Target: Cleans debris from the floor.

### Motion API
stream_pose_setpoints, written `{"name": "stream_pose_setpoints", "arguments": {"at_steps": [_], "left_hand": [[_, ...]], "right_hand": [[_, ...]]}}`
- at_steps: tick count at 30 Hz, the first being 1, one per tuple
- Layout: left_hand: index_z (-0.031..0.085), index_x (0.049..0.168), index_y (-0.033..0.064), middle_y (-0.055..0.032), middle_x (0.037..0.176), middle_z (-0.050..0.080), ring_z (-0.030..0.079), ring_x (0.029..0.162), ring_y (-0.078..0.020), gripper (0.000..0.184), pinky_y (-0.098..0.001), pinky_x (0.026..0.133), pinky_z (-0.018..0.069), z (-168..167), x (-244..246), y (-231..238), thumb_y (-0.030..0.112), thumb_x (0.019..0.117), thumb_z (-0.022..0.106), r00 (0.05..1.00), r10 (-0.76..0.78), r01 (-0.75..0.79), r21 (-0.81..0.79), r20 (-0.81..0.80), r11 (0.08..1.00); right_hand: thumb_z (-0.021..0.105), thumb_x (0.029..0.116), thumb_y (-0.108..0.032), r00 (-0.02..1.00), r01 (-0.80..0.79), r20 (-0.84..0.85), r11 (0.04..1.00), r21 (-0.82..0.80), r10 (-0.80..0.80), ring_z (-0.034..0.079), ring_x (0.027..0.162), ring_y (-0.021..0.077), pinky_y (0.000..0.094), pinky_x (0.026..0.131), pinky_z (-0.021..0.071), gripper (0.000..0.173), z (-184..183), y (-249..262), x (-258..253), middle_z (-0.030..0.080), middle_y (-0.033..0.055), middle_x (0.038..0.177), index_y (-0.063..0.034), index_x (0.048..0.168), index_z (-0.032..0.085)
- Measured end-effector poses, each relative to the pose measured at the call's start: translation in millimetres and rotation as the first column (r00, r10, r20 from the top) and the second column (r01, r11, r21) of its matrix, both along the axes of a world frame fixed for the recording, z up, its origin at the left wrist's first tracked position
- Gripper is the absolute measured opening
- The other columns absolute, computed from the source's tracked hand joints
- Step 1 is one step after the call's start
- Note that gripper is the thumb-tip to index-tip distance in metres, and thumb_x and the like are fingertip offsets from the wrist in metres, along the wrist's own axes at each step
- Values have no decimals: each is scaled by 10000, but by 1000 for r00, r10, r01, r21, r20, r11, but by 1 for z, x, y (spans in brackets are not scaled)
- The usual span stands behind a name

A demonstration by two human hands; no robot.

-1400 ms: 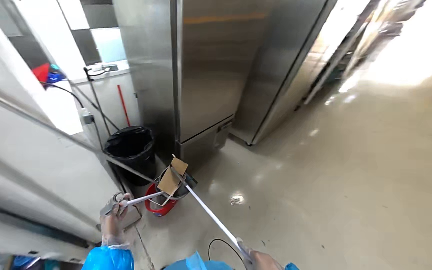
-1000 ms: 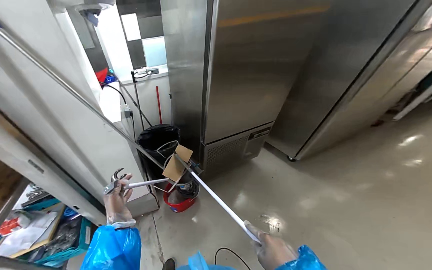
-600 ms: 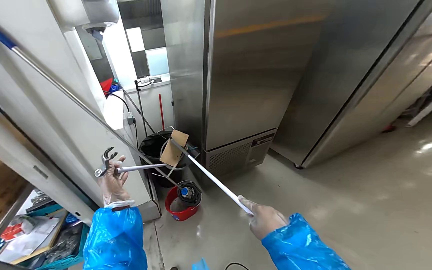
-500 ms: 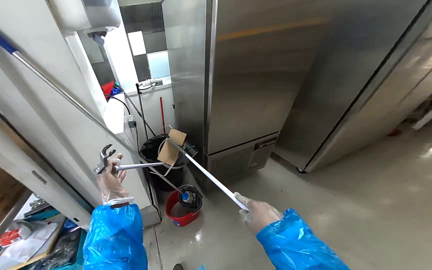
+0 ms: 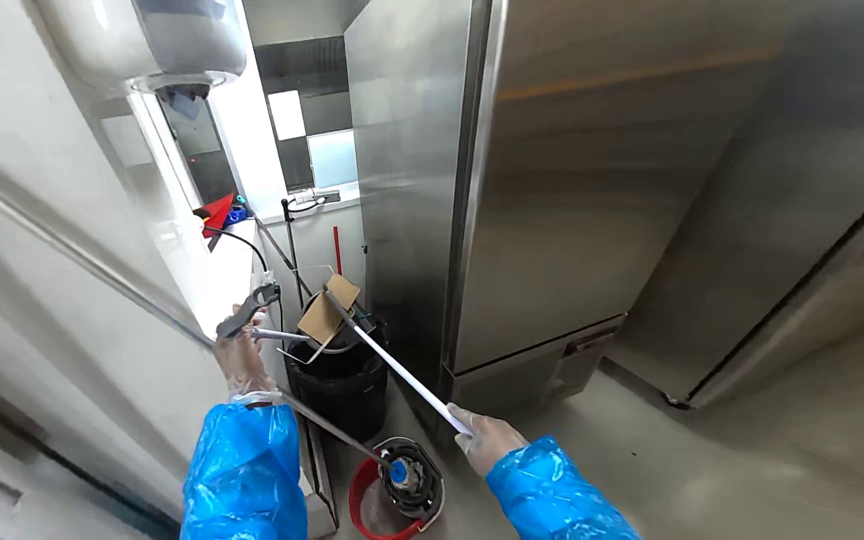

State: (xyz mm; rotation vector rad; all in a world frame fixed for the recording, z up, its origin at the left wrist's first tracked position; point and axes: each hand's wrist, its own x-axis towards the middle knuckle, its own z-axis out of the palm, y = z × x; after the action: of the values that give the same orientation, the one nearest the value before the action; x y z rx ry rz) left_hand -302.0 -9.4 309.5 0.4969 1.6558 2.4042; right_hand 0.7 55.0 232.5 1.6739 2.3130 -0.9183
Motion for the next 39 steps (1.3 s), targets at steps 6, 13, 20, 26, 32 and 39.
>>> {"name": "stream_pose_setpoints", "arguments": {"at_steps": [6, 13, 20, 26, 32, 39], "left_hand": [[674, 1121, 70, -18, 991, 693, 612, 874, -84, 152, -295, 773, 502, -11, -32, 90, 160, 1016, 610, 985, -85, 68, -114, -150, 991], [691, 1095, 48, -121, 1083, 726, 674, 1034, -249, 183, -522, 933, 511, -51, -37, 174, 197, 1025, 609, 874, -178, -16, -393, -452, 919], [692, 1108, 66, -88, 1148, 743, 697, 1079, -255, 162, -559, 965, 515, -87, -42, 233, 182, 1016, 628, 737, -350, -24, -539, -578, 842], [691, 1035, 43, -91, 1197, 735, 701, 1101, -242, 109, -525, 971, 524, -108, -33, 260, 137, 992, 657, 701, -405, -6, -572, -587, 820], [699, 1003, 49, -90, 1242, 727, 714, 1094, -266, 122, -559, 952, 533, -97, -28, 272, 167, 989, 672, 630, -424, -21, -561, -650, 828], [671, 933, 51, -99, 1248, 719, 702, 1137, -243, 129, -513, 981, 541, -72, -29, 276, 167, 989, 662, 549, -444, 50, -502, -708, 863]], "right_hand": [[533, 1056, -194, 994, 19, -106, 989, -148, -35, 562, 1374, 347, 531, 1160, 410, 586, -50, 58, -42, 596, 186, 1468, -204, 1620, 375], [562, 1042, -198, 966, 77, -213, 950, -302, -146, 614, 1302, 334, 530, 1112, 457, 562, -123, 107, -62, 629, 176, 1425, -203, 1590, 439], [517, 1060, -215, 999, -9, -34, 947, -321, -2, 540, 1394, 368, 556, 1168, 396, 577, -128, 162, -45, 587, 207, 1471, -166, 1617, 377], [509, 1060, -207, 1000, -5, -16, 952, -306, 0, 573, 1356, 379, 549, 1143, 426, 592, -104, 182, -24, 619, 215, 1429, -179, 1630, 350], [506, 1072, -213, 999, 8, -32, 960, -279, -17, 598, 1326, 383, 539, 1135, 436, 604, -87, 188, -22, 642, 219, 1395, -201, 1644, 314], [474, 1071, -166, 978, -186, 53, 957, -222, 202, 614, 1300, 403, 598, 1073, 475, 652, -55, 196, -42, 621, 213, 1422, -249, 1670, 228]]}}
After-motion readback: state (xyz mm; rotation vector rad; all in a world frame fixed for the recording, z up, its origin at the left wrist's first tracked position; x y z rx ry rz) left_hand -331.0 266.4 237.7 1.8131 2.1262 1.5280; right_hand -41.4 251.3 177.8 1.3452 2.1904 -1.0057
